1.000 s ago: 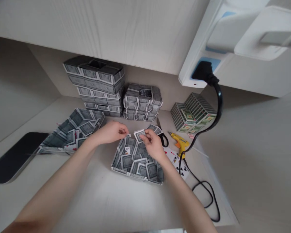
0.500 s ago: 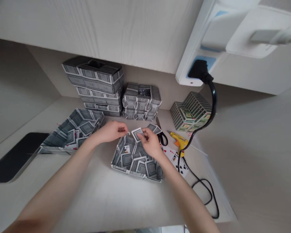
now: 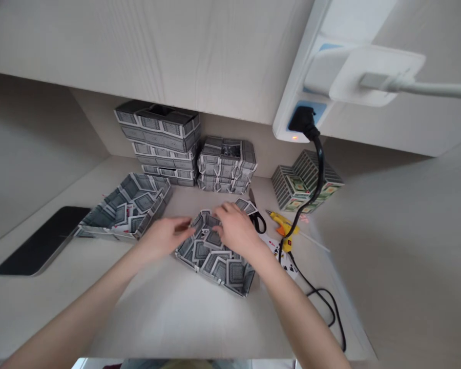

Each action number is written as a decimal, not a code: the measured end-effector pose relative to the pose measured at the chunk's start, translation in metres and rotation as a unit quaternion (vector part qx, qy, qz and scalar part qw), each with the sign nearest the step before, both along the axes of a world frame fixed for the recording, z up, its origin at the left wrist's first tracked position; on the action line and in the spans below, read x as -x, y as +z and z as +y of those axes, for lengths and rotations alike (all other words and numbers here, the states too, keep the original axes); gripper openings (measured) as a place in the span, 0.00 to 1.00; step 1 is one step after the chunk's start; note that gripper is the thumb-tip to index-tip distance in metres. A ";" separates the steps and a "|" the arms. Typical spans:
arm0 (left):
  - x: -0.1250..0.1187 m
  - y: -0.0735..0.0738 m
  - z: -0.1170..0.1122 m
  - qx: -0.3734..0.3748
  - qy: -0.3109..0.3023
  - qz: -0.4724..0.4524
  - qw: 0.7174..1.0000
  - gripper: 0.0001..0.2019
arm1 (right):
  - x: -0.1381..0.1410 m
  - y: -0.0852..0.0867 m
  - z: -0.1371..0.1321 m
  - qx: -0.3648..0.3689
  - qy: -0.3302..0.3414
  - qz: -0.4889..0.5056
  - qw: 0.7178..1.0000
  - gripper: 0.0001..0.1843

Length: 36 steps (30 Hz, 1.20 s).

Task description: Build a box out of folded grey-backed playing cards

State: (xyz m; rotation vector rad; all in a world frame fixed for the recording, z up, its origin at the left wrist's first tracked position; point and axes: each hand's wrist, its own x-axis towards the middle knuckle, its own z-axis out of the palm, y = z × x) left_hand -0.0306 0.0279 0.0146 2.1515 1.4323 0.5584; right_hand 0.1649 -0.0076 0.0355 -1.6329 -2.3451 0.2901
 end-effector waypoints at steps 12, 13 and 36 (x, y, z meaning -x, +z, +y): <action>-0.012 -0.008 -0.039 0.010 0.057 0.127 0.990 0.16 | 0.027 -0.018 0.047 -0.018 0.244 -0.064 0.967 0.10; -0.012 -0.008 -0.039 0.010 0.053 0.124 0.991 0.16 | 0.024 -0.020 0.048 -0.019 0.251 -0.053 0.966 0.11; -0.005 -0.007 -0.031 0.024 0.047 -0.015 0.998 0.15 | 0.006 -0.004 0.027 -0.099 0.055 0.136 0.984 0.18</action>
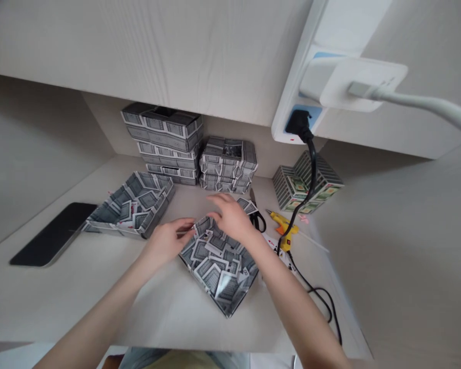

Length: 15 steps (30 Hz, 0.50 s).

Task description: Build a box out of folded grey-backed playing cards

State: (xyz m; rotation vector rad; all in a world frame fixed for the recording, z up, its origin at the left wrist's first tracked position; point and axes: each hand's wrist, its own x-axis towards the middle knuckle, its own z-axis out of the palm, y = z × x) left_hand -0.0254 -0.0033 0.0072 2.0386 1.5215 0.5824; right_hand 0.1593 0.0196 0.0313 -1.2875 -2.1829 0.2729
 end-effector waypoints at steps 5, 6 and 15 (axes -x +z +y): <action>-0.007 0.012 0.008 -0.044 -0.033 0.130 0.990 0.11 | -0.001 0.003 -0.038 0.121 -0.093 -0.058 0.987 0.08; -0.009 0.014 0.007 -0.052 -0.033 0.154 0.986 0.10 | 0.001 0.001 -0.044 0.164 -0.081 -0.091 0.979 0.09; -0.010 0.011 -0.015 -0.049 0.003 0.168 0.984 0.11 | 0.015 -0.017 -0.047 0.254 -0.059 -0.234 0.937 0.10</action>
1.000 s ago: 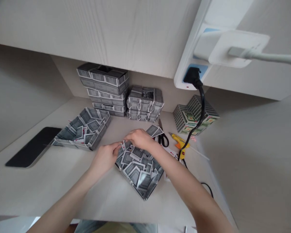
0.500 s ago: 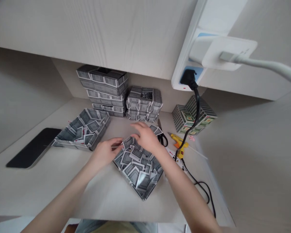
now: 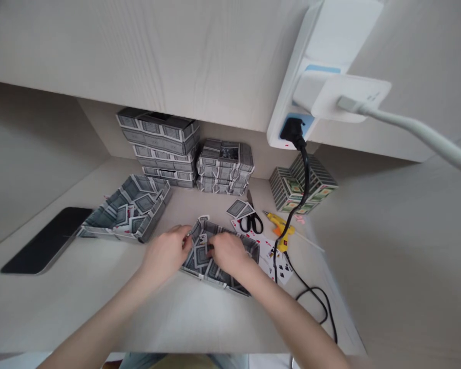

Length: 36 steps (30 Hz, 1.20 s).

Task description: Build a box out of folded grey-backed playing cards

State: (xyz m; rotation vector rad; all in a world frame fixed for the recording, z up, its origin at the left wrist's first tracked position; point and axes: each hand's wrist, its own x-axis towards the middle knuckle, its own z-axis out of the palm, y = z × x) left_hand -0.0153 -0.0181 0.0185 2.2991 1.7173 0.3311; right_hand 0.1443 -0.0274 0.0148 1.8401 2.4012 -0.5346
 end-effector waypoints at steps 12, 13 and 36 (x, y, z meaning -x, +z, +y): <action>-0.013 -0.026 0.060 0.105 -0.074 -0.266 0.955 0.14 | -0.010 -0.007 -0.001 -0.112 0.006 0.130 0.985 0.08; -0.013 -0.025 0.061 0.093 -0.079 -0.244 0.962 0.13 | -0.012 -0.004 0.000 -0.128 0.004 0.153 0.980 0.07; -0.010 -0.038 0.053 0.084 -0.028 -0.353 0.932 0.14 | -0.010 -0.014 0.020 -0.157 -0.043 0.235 0.958 0.10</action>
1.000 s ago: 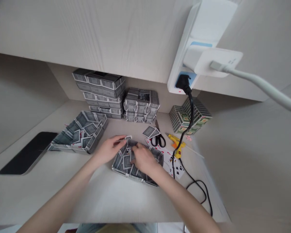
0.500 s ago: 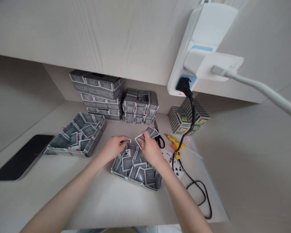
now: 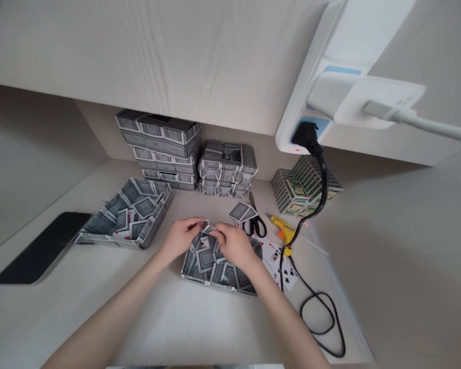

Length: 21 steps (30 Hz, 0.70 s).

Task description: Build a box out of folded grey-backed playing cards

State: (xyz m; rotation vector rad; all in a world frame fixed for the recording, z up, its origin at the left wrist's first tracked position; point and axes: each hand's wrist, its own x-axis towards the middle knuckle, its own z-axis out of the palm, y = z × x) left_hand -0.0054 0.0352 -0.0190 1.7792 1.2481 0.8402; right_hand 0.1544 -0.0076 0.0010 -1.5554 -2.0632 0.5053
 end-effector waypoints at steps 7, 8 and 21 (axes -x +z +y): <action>-0.005 -0.012 -0.005 0.052 0.010 -0.123 0.991 0.16 | 0.004 -0.003 0.005 -0.011 -0.003 0.044 0.999 0.09; -0.006 -0.013 -0.005 0.068 0.014 -0.148 0.987 0.17 | 0.004 -0.004 0.004 -0.006 -0.006 0.053 0.999 0.09; -0.016 -0.018 -0.008 0.121 0.020 -0.209 0.970 0.21 | 0.002 -0.007 0.006 0.057 -0.030 0.133 0.989 0.09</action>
